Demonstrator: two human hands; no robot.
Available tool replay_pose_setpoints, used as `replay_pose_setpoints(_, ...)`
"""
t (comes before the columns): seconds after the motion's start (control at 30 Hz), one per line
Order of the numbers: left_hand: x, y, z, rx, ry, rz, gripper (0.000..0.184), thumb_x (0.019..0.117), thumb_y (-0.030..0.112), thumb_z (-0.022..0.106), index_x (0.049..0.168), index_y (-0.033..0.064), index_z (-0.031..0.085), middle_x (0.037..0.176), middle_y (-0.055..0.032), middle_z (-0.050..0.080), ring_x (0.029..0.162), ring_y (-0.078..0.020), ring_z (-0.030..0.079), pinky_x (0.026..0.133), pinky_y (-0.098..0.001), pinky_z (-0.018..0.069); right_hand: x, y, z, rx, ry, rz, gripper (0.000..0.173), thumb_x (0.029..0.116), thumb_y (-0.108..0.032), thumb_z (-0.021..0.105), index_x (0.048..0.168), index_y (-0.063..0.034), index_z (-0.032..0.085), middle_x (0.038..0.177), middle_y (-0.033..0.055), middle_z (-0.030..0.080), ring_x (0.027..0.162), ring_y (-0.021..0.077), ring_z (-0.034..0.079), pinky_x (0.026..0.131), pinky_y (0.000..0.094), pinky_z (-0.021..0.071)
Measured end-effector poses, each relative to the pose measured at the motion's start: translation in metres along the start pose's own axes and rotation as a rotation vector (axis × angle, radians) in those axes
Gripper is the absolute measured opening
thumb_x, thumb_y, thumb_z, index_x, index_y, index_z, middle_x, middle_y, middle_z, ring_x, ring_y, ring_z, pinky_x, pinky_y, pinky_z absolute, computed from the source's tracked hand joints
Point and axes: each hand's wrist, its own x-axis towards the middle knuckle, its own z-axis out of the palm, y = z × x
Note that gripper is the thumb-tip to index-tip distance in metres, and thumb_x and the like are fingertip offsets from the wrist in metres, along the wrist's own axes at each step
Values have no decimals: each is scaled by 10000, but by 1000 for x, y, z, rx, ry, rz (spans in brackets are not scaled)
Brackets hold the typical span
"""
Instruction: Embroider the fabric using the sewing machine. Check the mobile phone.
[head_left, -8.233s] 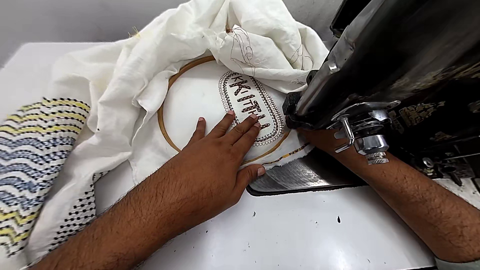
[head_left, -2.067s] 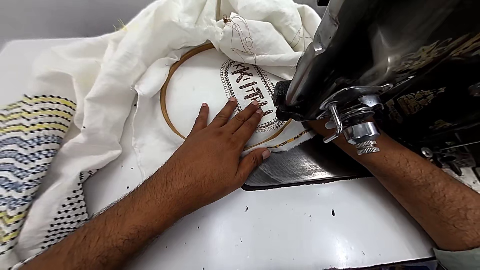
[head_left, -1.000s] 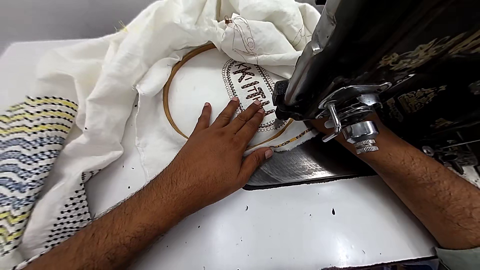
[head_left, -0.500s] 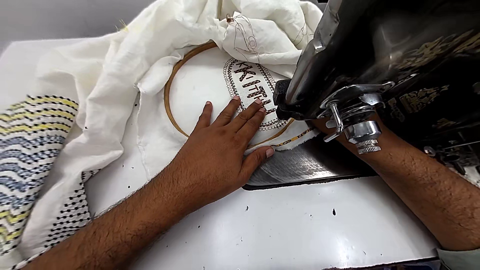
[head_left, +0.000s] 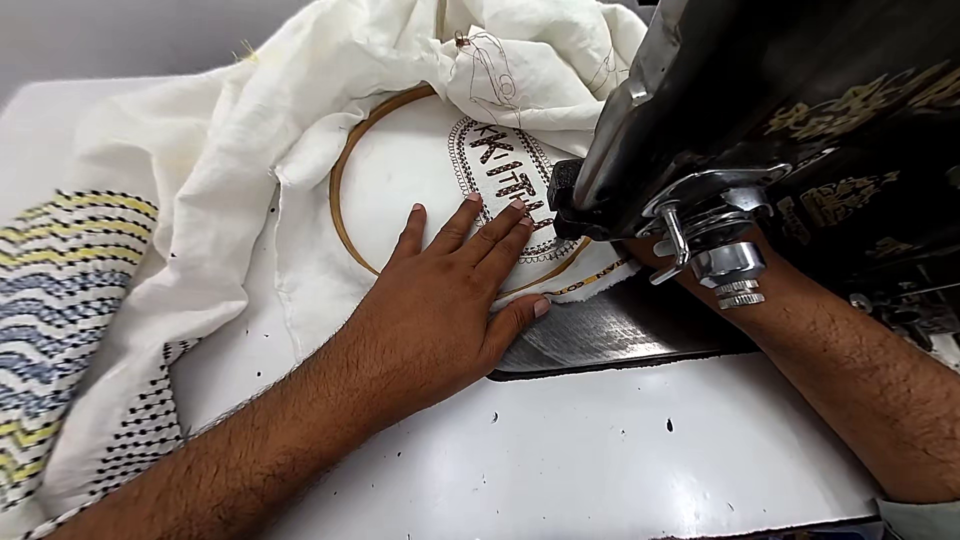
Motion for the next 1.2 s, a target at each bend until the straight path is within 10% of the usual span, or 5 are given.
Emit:
replay_pose_setpoints(0.07,0,0,0,1,1,1,720,1051,624,243,1586,177,424,1652,15,380,1558,-280,276,1206,-707,176,-3,17,21,57,241,-194,249,907,-371,673,1066,-181,693,1006,-10,649,1021,45,600,862,227,462)
replay_pose_setpoints(0.2,0,1,-2,5,-11,2,723,1052,621,239,1594,175,411,1657,7,371,1561,-288,265,1207,-703,168,32,-94,-60,-9,-201,245,177,901,-119,647,1040,-12,671,955,113,665,935,120,628,834,285,479)
replay_pose_setpoints(0.7,1,5,0,-14,6,5,707,1057,609,257,1566,161,454,1643,-1,396,1557,-288,275,1210,-693,168,39,-102,-65,-67,-203,276,172,911,-115,628,965,47,646,858,150,634,808,123,597,750,271,458)
replay_pose_setpoints(1.2,4,3,0,-11,12,-5,725,1055,615,253,1587,152,419,1662,3,361,1565,-284,254,1214,-688,152,34,-87,-56,-80,-171,147,223,892,-100,660,1041,66,669,985,247,678,960,304,661,866,427,498)
